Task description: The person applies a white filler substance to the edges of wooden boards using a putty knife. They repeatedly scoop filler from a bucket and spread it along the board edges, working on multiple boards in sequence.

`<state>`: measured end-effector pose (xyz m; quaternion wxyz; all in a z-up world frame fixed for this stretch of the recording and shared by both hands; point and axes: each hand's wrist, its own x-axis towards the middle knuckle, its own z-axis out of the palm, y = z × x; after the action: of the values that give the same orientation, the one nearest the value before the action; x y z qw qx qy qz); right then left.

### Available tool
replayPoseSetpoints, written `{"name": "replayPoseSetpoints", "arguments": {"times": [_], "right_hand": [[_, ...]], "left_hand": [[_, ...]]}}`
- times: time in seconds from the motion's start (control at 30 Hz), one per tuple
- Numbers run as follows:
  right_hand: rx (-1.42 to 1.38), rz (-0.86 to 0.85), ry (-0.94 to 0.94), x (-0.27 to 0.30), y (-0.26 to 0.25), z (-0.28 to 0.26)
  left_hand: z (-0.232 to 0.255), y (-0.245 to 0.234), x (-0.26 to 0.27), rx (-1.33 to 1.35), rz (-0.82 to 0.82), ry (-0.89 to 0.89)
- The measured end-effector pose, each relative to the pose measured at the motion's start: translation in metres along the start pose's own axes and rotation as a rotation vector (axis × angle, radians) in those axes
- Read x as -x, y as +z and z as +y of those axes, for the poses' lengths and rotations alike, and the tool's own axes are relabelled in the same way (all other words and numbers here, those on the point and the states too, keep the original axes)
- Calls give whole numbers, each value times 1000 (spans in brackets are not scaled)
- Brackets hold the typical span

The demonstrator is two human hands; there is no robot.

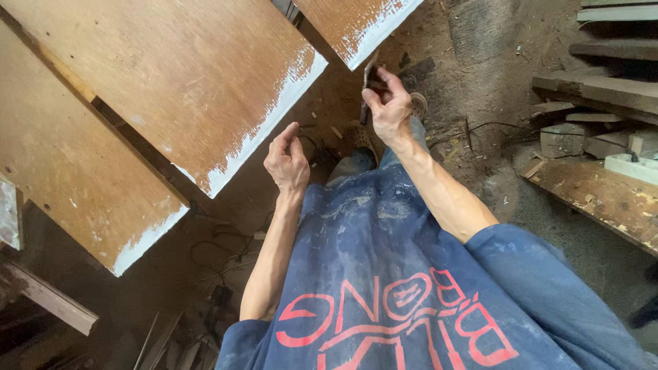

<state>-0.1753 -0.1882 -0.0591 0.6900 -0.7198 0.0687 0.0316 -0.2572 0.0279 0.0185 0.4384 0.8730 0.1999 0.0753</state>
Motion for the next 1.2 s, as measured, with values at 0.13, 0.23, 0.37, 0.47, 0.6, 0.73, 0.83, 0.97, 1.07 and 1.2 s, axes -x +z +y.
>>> {"name": "replayPoseSetpoints", "arguments": {"times": [0.13,0.23,0.37,0.47,0.6,0.73,0.83,0.97,1.07,1.2], "right_hand": [[-26,92,-155,-6,10,15],[84,141,-137,-7,21,24],[240,161,-177,0,23,30],[46,178,-115,0,25,30],[152,234,-165,1,39,34],[212,193,-208,9,46,36],[171,229,-90,11,40,36],[166,249,-122,4,48,31],[192,220,-196,9,62,25],[-25,72,16,29,53,19]], "left_hand": [[-1,-7,0,2,-21,-10],[0,-8,0,-12,-18,-6],[-1,-9,-2,-27,-35,-1],[-2,-9,-5,-23,-27,45],[-2,-3,-2,-42,-24,96],[-1,0,-2,-46,-25,40],[-4,0,1,-3,-8,72],[-7,2,8,-16,-5,45],[-8,5,11,2,20,59],[-8,8,13,34,56,35]]}}
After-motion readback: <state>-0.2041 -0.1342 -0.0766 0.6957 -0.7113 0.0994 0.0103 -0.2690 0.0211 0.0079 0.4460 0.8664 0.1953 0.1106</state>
